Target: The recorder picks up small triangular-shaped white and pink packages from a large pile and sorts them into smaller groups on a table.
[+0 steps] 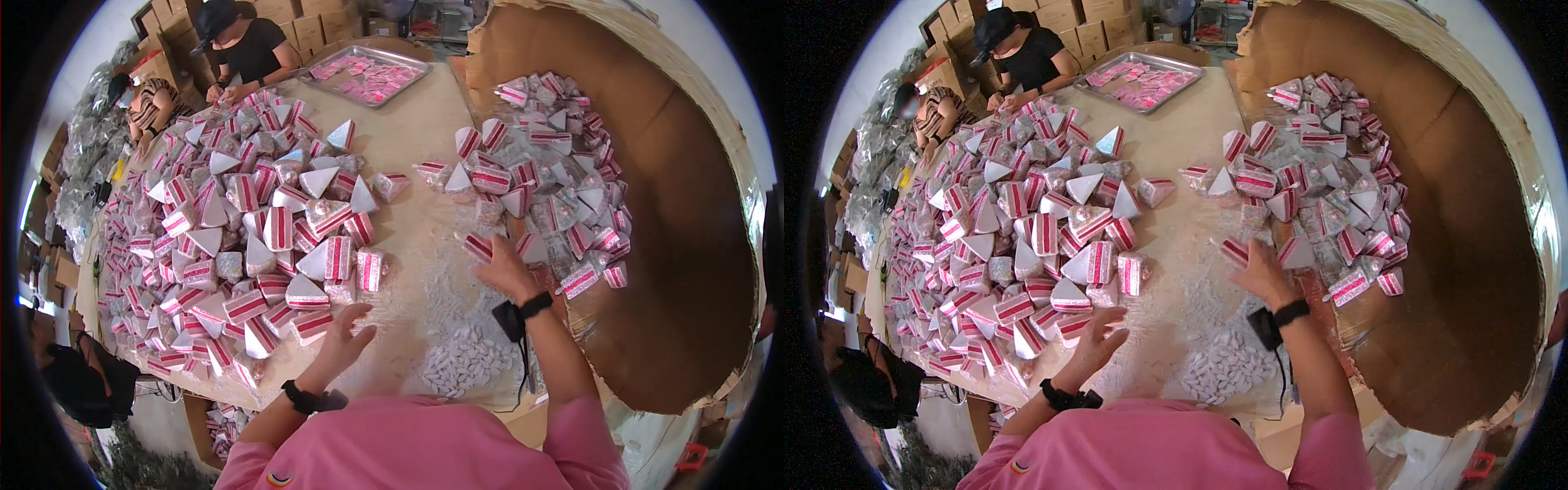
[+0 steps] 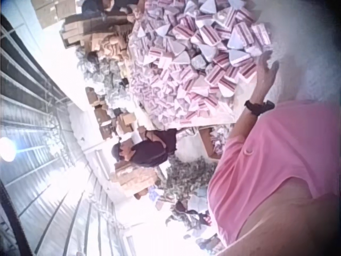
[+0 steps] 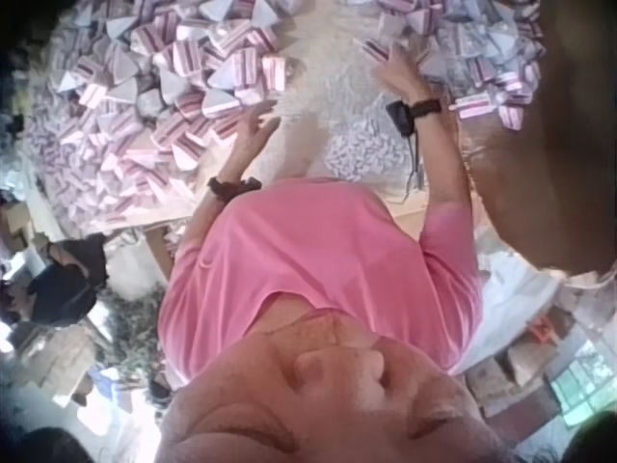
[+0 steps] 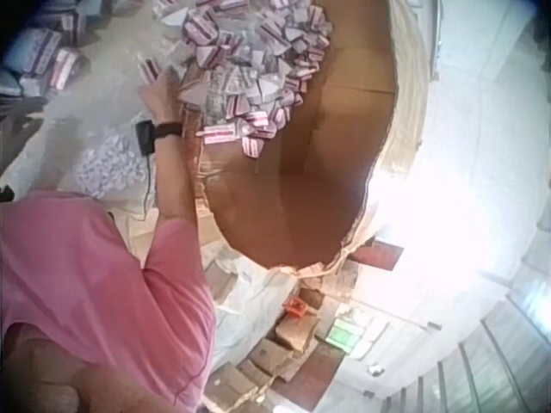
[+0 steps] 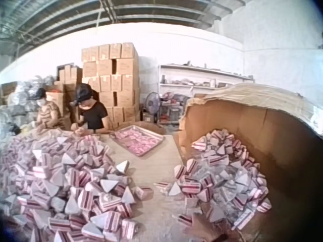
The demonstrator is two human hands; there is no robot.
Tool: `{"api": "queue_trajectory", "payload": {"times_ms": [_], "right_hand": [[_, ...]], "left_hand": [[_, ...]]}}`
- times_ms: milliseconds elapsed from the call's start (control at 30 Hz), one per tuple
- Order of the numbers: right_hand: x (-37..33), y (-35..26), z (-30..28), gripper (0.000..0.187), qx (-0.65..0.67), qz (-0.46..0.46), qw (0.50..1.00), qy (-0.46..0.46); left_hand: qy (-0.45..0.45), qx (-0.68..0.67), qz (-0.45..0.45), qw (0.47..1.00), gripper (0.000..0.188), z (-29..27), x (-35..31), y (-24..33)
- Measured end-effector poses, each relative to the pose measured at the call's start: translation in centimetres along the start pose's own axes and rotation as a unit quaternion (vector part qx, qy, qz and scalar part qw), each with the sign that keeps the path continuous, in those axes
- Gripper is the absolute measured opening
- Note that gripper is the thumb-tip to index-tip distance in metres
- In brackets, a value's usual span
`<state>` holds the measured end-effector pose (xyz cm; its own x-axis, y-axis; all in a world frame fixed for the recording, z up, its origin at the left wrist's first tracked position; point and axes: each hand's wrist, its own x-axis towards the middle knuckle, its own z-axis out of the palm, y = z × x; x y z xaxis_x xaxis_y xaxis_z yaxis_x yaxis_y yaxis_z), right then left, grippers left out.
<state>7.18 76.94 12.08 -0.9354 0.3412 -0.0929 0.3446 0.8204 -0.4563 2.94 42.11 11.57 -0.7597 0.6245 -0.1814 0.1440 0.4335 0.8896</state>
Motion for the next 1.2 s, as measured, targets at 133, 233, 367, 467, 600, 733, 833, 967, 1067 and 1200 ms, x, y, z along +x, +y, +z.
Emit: {"api": "queue_trajectory", "payload": {"times_ms": [133,233,367,467,600,733,833,967,1067,1200], "right_hand": [[-5.8,-5.0,2.6,0.058,0.409,-0.028,0.908,-0.083],[-9.3,-8.4,6.9,0.063,0.531,-0.104,0.841,-0.028],[-10.9,-9.4,6.4,0.062,0.408,-0.111,0.904,-0.06],[-11.0,-7.6,5.2,0.045,0.528,-0.08,0.837,-0.117],[-11.4,-9.5,4.7,0.021,0.359,-0.045,0.923,-0.133],[-12.4,-10.1,5.8,0.025,0.323,-0.059,0.938,-0.11],[-13.3,-10.2,6.9,0.024,0.301,-0.08,0.943,-0.118],[-14.5,-10.8,8.5,0.023,0.306,-0.126,0.937,-0.115],[-14.3,-10.4,7.8,0.027,0.356,-0.138,0.909,-0.17],[-13.6,-9.3,5.3,0.013,0.505,0.003,0.787,-0.354]], "left_hand": [[-0.123,-0.399,-0.152,0.896,0.049,2.4,1.5,1.4],[-0.223,-0.614,-0.22,0.725,0.053,4.4,2.6,1.0],[-0.121,-0.588,-0.206,0.773,0.049,5.2,1.9,0.6],[-0.007,-0.414,-0.196,0.889,0.044,4.2,1.3,0.9],[0.077,-0.312,-0.097,0.942,0.044,3.9,0.1,2.3],[0.073,-0.319,-0.057,0.943,0.044,3.5,-1.3,1.4],[0.047,-0.363,-0.122,0.923,0.037,2.7,-1.7,1.8],[0.063,-0.328,-0.165,0.928,0.021,2.9,-1.3,0.2],[0.014,-0.335,-0.206,0.92,0.023,2.8,-1.2,-0.5],[-0.032,-0.506,-0.266,0.82,0.025,3.5,-0.8,-2.0]]}}
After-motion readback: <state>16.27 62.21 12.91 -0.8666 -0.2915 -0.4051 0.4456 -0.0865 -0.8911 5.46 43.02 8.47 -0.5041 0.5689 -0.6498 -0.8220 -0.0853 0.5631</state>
